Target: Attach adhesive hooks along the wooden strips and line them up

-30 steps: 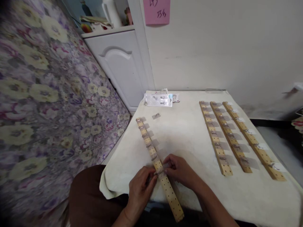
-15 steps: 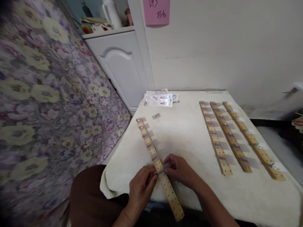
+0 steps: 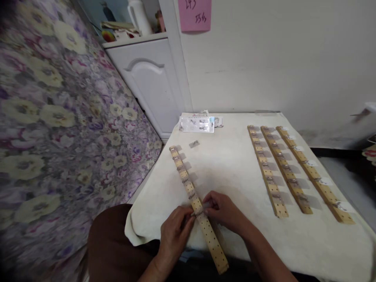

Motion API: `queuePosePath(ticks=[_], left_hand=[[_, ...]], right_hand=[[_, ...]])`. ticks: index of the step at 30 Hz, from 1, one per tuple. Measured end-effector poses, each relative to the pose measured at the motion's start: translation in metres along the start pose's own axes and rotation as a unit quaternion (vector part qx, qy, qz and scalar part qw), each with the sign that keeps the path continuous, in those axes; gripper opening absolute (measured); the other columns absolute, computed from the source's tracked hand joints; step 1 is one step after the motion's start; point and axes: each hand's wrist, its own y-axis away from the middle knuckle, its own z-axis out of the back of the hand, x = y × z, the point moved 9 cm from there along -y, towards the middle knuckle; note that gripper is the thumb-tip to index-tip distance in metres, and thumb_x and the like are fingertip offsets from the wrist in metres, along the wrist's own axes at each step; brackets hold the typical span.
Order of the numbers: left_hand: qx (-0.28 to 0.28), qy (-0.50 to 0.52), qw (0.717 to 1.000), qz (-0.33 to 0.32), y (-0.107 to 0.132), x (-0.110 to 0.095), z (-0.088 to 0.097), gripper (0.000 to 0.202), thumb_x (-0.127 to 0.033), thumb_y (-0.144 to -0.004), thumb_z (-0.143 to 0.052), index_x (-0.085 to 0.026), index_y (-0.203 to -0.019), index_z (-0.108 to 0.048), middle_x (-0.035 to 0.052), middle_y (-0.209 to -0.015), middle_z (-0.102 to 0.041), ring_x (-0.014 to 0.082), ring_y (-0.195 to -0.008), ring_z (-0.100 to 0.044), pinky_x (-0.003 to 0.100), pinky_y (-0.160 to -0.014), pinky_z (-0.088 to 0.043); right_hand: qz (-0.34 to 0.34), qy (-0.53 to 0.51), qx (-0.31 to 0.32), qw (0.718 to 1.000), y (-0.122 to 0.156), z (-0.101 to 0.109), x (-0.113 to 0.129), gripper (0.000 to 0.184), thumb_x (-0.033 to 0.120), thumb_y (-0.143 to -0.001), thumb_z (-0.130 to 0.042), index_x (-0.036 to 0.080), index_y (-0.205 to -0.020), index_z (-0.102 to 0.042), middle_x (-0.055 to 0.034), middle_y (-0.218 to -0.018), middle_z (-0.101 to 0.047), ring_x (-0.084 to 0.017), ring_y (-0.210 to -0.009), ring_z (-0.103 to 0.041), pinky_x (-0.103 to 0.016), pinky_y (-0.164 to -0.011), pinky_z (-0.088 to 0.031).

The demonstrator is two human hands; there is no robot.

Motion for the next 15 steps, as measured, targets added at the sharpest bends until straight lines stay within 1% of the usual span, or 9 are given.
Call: queuePosePath(ticks=[4, 7, 11, 15], left_hand=[[0.002, 0.039, 0.999, -0.029, 0.007, 0.0, 0.001, 0.012, -0.017, -0.088, -0.05, -0.02, -0.095, -0.058, 0.0018, -0.081, -0.058, 0.0138, -0.076, -0.055, 0.025, -0.067, -0.042], [0.004, 0.042, 0.996, -0.073, 0.015, -0.004, 0.002, 0.021, -0.011, -0.087, -0.049, -0.02, -0.103, -0.058, 0.0033, -0.085, -0.059, 0.0143, -0.079, -0.055, 0.025, -0.069, -0.044], [0.009, 0.002, 0.99, -0.143, 0.026, -0.014, 0.0, 0.04, -0.005, -0.085, -0.048, -0.02, -0.121, -0.052, 0.0064, -0.094, -0.06, 0.0161, -0.084, -0.054, 0.028, -0.071, -0.046], [0.01, -0.04, 0.983, -0.176, 0.031, -0.019, -0.003, 0.05, -0.003, -0.083, -0.047, -0.021, -0.129, -0.047, 0.0067, -0.094, -0.06, 0.017, -0.084, -0.053, 0.029, -0.07, -0.047]], right_hand=[[0.002, 0.012, -0.001, 1.0, 0.0, 0.0, 0.0, 0.017, 0.01, -0.072, -0.057, 0.02, -0.087, -0.056, 0.007, -0.06, -0.052, -0.006, -0.046, -0.041, -0.019, -0.047, -0.032], [0.007, 0.012, -0.003, 1.0, 0.0, 0.001, 0.001, 0.016, 0.011, -0.072, -0.057, 0.019, -0.087, -0.056, 0.0065, -0.062, -0.052, -0.006, -0.047, -0.042, -0.019, -0.047, -0.032], [0.013, 0.006, -0.002, 1.0, 0.001, 0.001, 0.005, 0.017, 0.011, -0.072, -0.057, 0.019, -0.086, -0.056, 0.0067, -0.061, -0.051, -0.006, -0.049, -0.042, -0.019, -0.047, -0.032], [0.014, -0.002, 0.001, 1.0, 0.001, 0.001, 0.007, 0.016, 0.011, -0.07, -0.058, 0.018, -0.085, -0.056, 0.0058, -0.063, -0.052, -0.008, -0.053, -0.045, -0.019, -0.049, -0.034]])
